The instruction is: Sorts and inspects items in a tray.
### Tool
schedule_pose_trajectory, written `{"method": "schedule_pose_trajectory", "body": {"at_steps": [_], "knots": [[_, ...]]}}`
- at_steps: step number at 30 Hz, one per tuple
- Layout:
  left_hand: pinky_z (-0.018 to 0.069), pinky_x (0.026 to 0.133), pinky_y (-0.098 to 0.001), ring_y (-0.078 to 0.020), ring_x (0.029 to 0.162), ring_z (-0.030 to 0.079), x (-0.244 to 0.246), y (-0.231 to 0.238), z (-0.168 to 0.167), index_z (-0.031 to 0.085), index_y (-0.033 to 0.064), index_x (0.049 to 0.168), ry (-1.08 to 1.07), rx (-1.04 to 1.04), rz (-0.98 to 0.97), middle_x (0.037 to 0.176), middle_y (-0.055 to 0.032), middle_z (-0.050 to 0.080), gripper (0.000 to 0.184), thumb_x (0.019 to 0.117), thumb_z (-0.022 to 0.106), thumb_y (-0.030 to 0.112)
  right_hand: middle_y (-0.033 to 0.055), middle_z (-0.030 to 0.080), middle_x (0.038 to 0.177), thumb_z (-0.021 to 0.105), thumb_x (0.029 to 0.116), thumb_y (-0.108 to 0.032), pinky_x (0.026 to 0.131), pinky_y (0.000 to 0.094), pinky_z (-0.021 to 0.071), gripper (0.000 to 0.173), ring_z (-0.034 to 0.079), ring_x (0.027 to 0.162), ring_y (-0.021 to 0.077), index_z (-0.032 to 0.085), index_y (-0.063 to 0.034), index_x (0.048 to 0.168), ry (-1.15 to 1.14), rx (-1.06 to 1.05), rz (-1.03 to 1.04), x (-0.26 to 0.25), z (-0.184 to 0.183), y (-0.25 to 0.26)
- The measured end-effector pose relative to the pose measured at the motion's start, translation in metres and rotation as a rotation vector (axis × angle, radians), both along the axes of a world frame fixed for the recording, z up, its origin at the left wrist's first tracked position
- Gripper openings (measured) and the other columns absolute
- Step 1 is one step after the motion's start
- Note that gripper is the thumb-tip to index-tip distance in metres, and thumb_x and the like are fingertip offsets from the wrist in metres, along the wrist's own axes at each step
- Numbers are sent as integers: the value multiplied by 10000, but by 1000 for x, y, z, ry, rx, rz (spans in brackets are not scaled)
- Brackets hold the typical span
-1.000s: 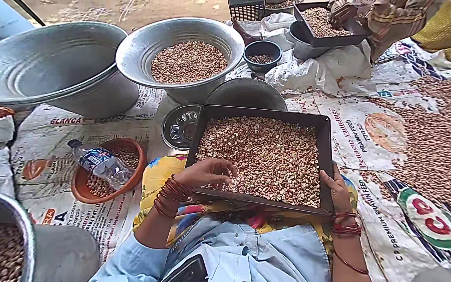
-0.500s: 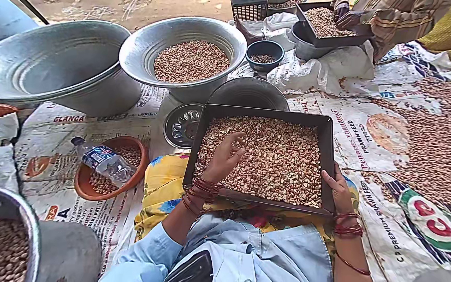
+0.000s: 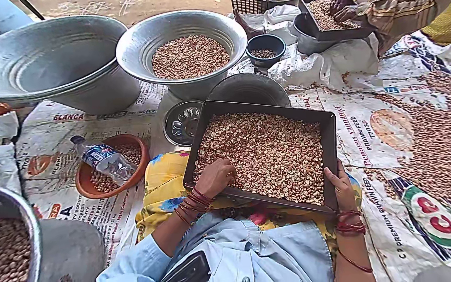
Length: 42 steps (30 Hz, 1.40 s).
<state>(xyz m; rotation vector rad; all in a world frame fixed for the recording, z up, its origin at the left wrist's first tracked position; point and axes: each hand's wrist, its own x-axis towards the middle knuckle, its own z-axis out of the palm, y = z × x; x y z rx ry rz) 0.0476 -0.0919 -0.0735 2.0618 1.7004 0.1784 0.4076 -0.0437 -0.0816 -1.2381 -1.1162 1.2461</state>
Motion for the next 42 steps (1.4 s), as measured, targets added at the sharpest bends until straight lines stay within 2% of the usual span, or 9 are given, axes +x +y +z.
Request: {"method": "schedule_pose_trajectory", "body": {"at_steps": [4, 8, 12, 16, 22, 28, 32, 35, 42], "knots": [[529, 940, -514, -331, 1056, 690, -4, 4, -5, 757, 7, 1036, -138, -29, 26, 1074, -182, 723, 181, 973, 653, 142, 66, 529, 1423, 417, 1016, -15, 933, 93, 504, 587, 603, 1136, -62, 212, 37, 1563, 50, 37, 5, 1, -5, 2], [543, 731, -324, -118, 779, 647, -15, 7, 0, 663, 6, 1105, -507, -73, 138, 946, -74, 685, 285, 936, 534, 196, 73, 525, 1424, 408, 1014, -2, 937, 99, 505, 580, 601, 1140, -60, 213, 48, 1558, 57, 43, 12, 2, -6, 1], [451, 632, -322, -135, 646, 511, 12, 1, 3, 706, 19, 1067, -460, -75, -104, 769, -65, 602, 185, 953, 616, 135, 85, 513, 1439, 413, 1013, -3, 938, 92, 500, 590, 597, 1145, -61, 207, 47, 1564, 45, 44, 9, 1, -5, 3], [552, 869, -488, -322, 929, 696, 44, -4, -2, 750, 34, 1074, -310, -9, -210, 1006, -180, 721, 174, 962, 662, 133, 110, 496, 1462, 425, 1013, -8, 952, 96, 493, 608, 591, 1164, -54, 190, 62, 1569, 23, 36, 11, 2, -5, 2], [547, 873, -517, -351, 966, 693, 54, 1, -3, 726, 7, 1061, -227, -48, -229, 1037, -194, 704, 183, 979, 636, 144, 112, 502, 1453, 424, 1016, -23, 943, 96, 495, 600, 595, 1153, -55, 201, 55, 1568, 15, 37, 16, 3, -6, 3], [490, 691, -195, 10, 725, 562, -9, 12, 16, 640, 0, 1071, -657, -59, 112, 867, 16, 621, 242, 953, 567, 198, 98, 499, 1457, 421, 1015, -15, 956, 91, 485, 598, 585, 1164, -62, 197, 62, 1564, 31, 37, 10, 1, -4, 0], [501, 715, -410, -193, 728, 597, -38, 1, 26, 708, 9, 1093, -273, -121, -19, 855, -104, 668, 251, 1006, 536, 171, 79, 518, 1432, 427, 1013, -19, 930, 82, 495, 596, 595, 1139, -73, 210, 42, 1566, 16, 34, 5, 1, -4, 1], [511, 941, -558, -374, 1036, 684, -30, -13, 24, 751, 29, 1124, -10, -216, -49, 1080, -205, 719, 230, 1024, 573, 133, 82, 513, 1423, 426, 1014, -22, 914, 73, 490, 607, 593, 1117, -85, 190, 52, 1568, 10, 14, -3, 0, -1, 2], [496, 977, -574, -397, 1113, 664, -26, -12, 8, 768, 29, 1078, 40, -238, -47, 1119, -219, 711, 192, 992, 628, 128, 81, 522, 1412, 420, 1006, -7, 909, 77, 495, 602, 599, 1114, -77, 199, 51, 1563, 19, 28, 4, 1, -3, 1]]}}
